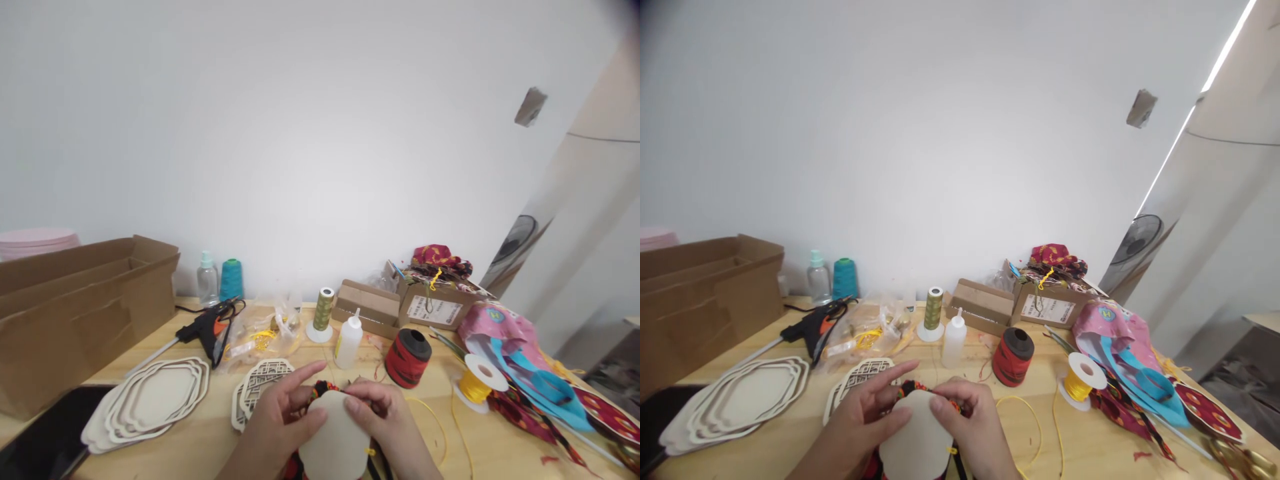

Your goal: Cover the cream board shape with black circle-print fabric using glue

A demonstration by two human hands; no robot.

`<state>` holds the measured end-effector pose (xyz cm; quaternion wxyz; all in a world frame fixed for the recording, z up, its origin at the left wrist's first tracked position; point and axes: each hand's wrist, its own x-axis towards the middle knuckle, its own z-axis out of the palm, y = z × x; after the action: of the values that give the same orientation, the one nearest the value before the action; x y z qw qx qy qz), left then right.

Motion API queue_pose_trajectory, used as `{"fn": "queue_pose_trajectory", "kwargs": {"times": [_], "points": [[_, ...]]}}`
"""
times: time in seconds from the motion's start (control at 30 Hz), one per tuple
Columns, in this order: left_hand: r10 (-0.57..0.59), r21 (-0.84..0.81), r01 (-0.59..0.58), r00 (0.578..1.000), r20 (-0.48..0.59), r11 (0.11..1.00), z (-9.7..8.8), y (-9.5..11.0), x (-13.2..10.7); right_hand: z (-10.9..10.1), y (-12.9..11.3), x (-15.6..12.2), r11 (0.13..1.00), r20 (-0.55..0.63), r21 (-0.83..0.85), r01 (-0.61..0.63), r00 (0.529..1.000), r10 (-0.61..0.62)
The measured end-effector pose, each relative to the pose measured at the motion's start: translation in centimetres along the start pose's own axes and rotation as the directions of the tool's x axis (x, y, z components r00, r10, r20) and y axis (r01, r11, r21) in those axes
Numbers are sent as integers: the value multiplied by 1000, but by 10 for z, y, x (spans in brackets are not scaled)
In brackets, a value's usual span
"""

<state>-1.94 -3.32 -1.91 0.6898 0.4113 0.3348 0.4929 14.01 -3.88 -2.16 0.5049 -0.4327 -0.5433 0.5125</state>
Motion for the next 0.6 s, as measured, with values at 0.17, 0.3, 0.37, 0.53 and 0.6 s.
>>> {"fn": "queue_pose_trajectory", "kwargs": {"times": [0.17, 0.3, 0.37, 0.53, 0.6], "points": [[26, 92, -29, 999, 34, 995, 0, -2, 0, -1, -1, 2, 998, -52, -10, 66, 996, -67], [8, 82, -15, 997, 77, 997, -1, -5, 0, -1, 0, 1, 997, -80, 17, 76, 994, -74], [6, 97, -13, 997, 73, 995, -1, -5, 0, 0, 0, 1, 997, -102, 51, 57, 993, -52], [-2, 32, -1, 996, 93, 999, -2, -5, 0, 5, -1, 1, 969, -208, 233, -79, 970, 129], [-34, -29, 37, 992, 121, 999, -2, -6, 1, 6, -2, 2, 962, -229, 258, -84, 962, 146]]}}
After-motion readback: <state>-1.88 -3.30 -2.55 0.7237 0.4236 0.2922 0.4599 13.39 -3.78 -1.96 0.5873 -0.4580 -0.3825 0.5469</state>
